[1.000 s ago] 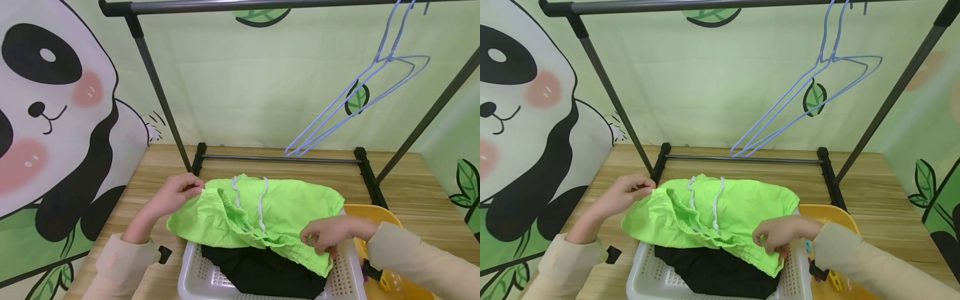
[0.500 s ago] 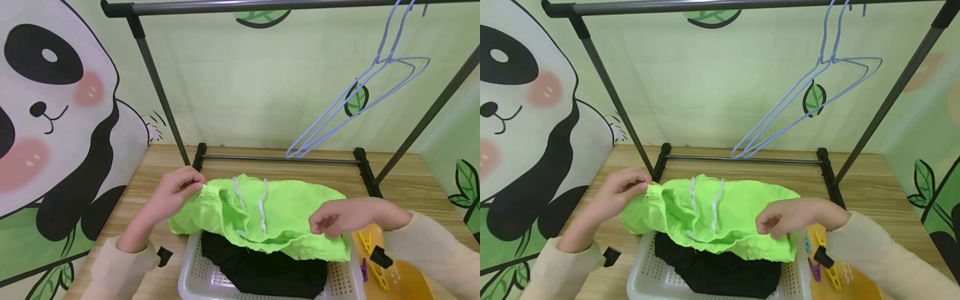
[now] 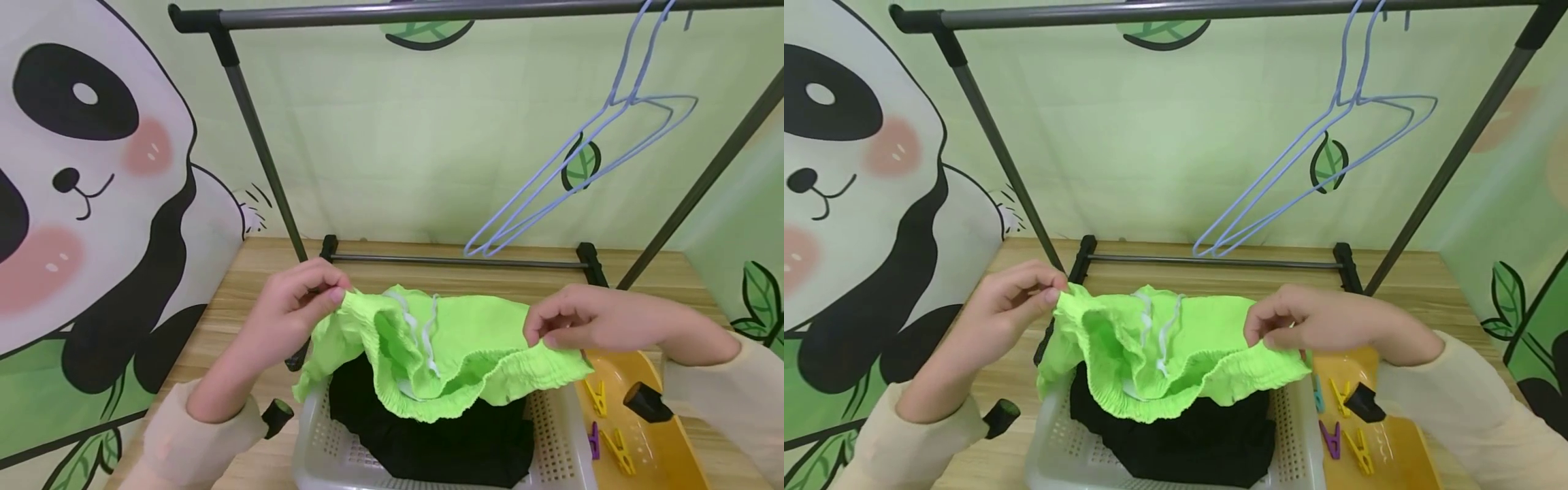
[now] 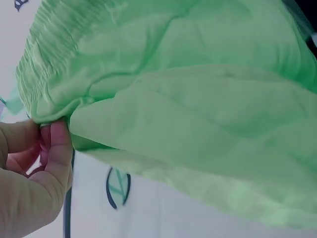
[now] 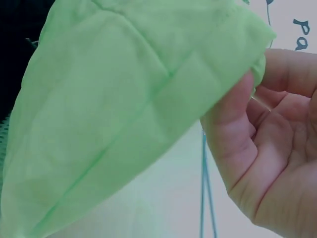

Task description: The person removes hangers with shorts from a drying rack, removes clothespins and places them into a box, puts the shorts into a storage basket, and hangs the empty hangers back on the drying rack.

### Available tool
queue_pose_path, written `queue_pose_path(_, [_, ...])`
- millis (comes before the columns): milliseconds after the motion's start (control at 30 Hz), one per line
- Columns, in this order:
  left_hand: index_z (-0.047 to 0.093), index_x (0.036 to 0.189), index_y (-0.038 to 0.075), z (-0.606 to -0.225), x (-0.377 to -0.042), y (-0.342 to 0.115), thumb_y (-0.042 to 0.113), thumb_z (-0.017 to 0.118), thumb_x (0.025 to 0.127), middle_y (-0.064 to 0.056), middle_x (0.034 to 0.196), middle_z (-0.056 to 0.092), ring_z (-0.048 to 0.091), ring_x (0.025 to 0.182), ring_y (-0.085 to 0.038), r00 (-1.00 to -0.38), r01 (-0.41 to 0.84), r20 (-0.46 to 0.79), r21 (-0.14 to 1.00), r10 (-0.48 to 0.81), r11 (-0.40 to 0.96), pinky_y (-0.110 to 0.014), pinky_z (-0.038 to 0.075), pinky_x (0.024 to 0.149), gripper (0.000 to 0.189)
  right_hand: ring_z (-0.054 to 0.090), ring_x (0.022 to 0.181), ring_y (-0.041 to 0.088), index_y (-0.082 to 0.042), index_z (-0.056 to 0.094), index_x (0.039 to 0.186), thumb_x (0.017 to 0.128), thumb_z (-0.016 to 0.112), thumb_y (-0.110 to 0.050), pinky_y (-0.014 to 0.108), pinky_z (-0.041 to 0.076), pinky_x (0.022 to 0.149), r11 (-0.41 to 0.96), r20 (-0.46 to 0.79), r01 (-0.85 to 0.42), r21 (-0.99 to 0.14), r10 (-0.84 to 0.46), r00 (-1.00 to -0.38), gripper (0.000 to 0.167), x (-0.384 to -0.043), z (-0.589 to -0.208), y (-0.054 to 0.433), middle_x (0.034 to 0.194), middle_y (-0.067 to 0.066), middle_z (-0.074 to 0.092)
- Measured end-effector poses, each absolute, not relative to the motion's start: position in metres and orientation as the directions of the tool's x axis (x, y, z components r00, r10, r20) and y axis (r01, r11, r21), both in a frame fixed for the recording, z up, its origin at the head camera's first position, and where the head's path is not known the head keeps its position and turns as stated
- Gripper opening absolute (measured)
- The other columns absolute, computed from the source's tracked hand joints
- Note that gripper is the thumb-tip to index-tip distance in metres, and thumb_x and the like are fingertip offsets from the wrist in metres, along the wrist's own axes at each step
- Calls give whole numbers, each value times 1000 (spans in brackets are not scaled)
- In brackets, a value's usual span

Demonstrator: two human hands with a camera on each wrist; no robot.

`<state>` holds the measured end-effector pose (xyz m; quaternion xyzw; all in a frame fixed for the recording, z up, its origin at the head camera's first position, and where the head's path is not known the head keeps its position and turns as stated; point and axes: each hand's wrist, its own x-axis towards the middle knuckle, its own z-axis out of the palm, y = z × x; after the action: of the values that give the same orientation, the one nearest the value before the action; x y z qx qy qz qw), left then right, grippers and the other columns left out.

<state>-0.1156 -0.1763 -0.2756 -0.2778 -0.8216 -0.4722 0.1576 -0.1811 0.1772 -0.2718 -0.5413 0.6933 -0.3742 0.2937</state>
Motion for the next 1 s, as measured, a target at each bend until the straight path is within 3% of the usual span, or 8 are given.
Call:
queue_pose_path(167, [59,81,-1,-268,-112,-168,-8,52,82,1,76,53,45,64,-8,-823,564,482,757,300,331,-21,39,52,10,37,51,14,-10,55,101,87,42,9,23,38,46,85,60,-538,-839,-967,-247,27,-181,-265,176,67,6,46])
queue_pose_path(367, [57,82,-4,-260,-108,-161,-9,51,82,9,79,53,45,66,-7,-810,578,502,772,304,266,-20,40,54,8,39,54,12,-9,56,102,84,43,14,22,39,47,17,159,-596,-803,-957,-241,31,-178,-256,171,76,4,53])
queue_pose_path(633, [58,82,-3,-251,-100,-155,-13,49,81,0,80,54,45,68,-11,-672,706,655,708,345,30,-23,38,52,14,45,65,12,-4,57,99,80,45,20,23,39,49,-107,344,-626,-772,-899,-271,32,-172,-240,168,87,2,58])
queue_pose_path(867, [59,87,-3,-241,-95,-156,-15,48,81,-8,84,54,46,73,-16,-579,759,742,642,340,-107,-25,38,53,17,50,77,13,5,57,101,80,44,20,23,42,60,-312,529,-639,-703,-830,-176,29,-169,-226,165,94,7,60])
queue_pose_path(1000, [57,88,-7,-238,-93,-157,-14,46,82,-13,85,53,48,77,-21,-557,747,769,629,315,-215,-27,41,58,14,52,83,19,12,57,97,81,44,19,24,44,67,-402,603,-601,-691,-779,-172,22,-169,-220,168,96,14,61])
